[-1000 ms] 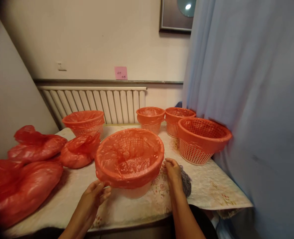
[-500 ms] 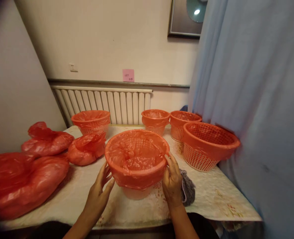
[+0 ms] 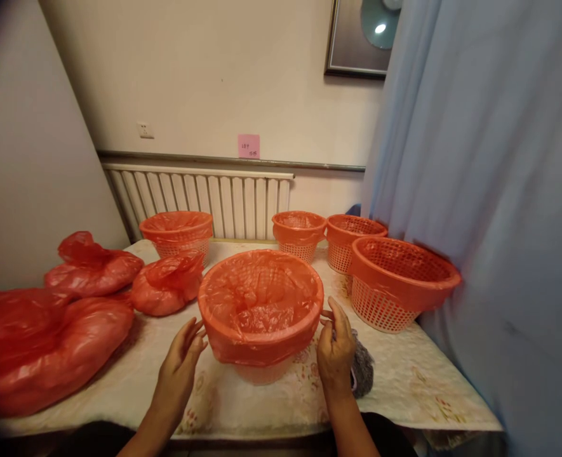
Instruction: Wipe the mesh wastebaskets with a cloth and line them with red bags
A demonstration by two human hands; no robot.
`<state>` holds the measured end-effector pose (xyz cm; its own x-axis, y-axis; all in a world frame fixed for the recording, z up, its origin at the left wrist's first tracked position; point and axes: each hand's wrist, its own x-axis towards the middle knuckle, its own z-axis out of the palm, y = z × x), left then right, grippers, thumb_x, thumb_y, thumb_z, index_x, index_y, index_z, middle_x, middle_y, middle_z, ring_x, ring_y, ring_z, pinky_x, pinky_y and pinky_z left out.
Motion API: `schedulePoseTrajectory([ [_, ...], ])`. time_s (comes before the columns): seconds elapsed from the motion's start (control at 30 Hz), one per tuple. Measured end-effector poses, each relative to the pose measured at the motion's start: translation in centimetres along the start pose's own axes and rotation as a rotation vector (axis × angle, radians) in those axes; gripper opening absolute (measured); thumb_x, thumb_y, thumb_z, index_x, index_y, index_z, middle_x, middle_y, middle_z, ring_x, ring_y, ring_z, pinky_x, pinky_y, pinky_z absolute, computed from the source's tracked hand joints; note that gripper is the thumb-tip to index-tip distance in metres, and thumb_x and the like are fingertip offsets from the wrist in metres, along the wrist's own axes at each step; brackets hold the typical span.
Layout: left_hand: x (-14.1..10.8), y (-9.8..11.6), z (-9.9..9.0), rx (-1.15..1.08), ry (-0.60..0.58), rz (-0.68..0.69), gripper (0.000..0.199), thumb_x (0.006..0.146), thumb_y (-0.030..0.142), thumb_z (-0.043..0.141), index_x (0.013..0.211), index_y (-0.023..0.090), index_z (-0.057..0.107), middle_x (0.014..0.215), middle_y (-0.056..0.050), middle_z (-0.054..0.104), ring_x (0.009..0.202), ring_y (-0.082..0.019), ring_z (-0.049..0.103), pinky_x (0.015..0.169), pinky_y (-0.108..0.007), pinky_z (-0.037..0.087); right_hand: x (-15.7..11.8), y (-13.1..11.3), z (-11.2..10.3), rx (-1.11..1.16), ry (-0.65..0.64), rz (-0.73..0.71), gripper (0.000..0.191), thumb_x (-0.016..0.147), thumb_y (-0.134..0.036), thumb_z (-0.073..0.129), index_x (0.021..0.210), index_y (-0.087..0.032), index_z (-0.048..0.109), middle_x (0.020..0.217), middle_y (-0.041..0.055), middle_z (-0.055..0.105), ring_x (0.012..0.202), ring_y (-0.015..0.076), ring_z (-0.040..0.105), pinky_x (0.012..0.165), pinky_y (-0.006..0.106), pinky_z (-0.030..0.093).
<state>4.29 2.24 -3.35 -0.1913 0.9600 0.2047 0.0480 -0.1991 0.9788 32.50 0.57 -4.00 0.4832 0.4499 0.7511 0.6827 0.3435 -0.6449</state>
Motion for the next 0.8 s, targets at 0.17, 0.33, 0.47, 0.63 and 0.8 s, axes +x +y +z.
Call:
schedulePoseTrajectory([
  [0.17, 3.4, 3.1, -0.4, -0.004, 0.069, 0.09, 0.053, 0.092, 0.048, 0.047, 0.135, 0.019, 0.046, 0.144, -0.014, 0.047, 0.134, -0.027, 0.045, 0.114, -0.045, 0.031, -0.3, -0.6, -0.1, -0.012, -0.036, -0.198, 0.046, 0.092, -0.014, 0.038, 0.135, -0.024, 0.049, 0.143, 0.0108, 0.047, 0.131, 0.0236, 0.047, 0.106, 0.05, 0.042],
  [0.33, 9.1, 6.1, 0.8, -0.029, 0.027, 0.045, 0.054, 0.083, 0.039, 0.06, 0.129, 0.013, 0.05, 0.142, -0.017, 0.049, 0.133, -0.027, 0.045, 0.112, -0.042, 0.032, -0.5, -1.1, -0.1, -0.043, -0.128, -0.299, 0.044, 0.09, -0.009, 0.039, 0.127, -0.026, 0.056, 0.143, 0.0095, 0.047, 0.131, 0.0235, 0.046, 0.107, 0.05, 0.041],
  [0.47, 11.5, 8.0, 2.2, -0.057, -0.146, -0.046, 0.045, 0.067, 0.02, 0.067, 0.11, 0.008, 0.062, 0.113, -0.018, 0.068, 0.101, -0.028, 0.066, 0.092, -0.043, 0.05, -0.9, -1.4, -0.8, -0.026, -0.136, -0.298, 0.041, 0.089, -0.009, 0.041, 0.121, -0.027, 0.06, 0.138, 0.0087, 0.051, 0.126, 0.023, 0.051, 0.105, 0.048, 0.044],
  [0.63, 9.2, 9.3, 2.8, -0.133, -0.322, -0.063, 0.059, 0.054, 0.005, 0.053, 0.111, 0.012, 0.064, 0.089, -0.008, 0.073, 0.071, -0.022, 0.07, 0.066, -0.033, 0.057, -2.6, -1.3, -3.6, 0.01, -0.097, -0.289, 0.037, 0.088, -0.01, 0.043, 0.112, -0.026, 0.065, 0.131, 0.0077, 0.058, 0.118, 0.0228, 0.058, 0.099, 0.046, 0.049],
  [0.8, 3.8, 9.2, 2.3, -0.152, -0.276, 0.045, 0.073, 0.059, 0.004, 0.048, 0.13, 0.019, 0.055, 0.113, -0.007, 0.07, 0.101, -0.023, 0.066, 0.086, -0.035, 0.055, -1.8, -2.3, -9.2, 0.004, -0.243, -0.284, 0.032, 0.087, -0.013, 0.047, 0.104, -0.027, 0.07, 0.116, 0.0058, 0.068, 0.105, 0.0214, 0.066, 0.088, 0.039, 0.056],
])
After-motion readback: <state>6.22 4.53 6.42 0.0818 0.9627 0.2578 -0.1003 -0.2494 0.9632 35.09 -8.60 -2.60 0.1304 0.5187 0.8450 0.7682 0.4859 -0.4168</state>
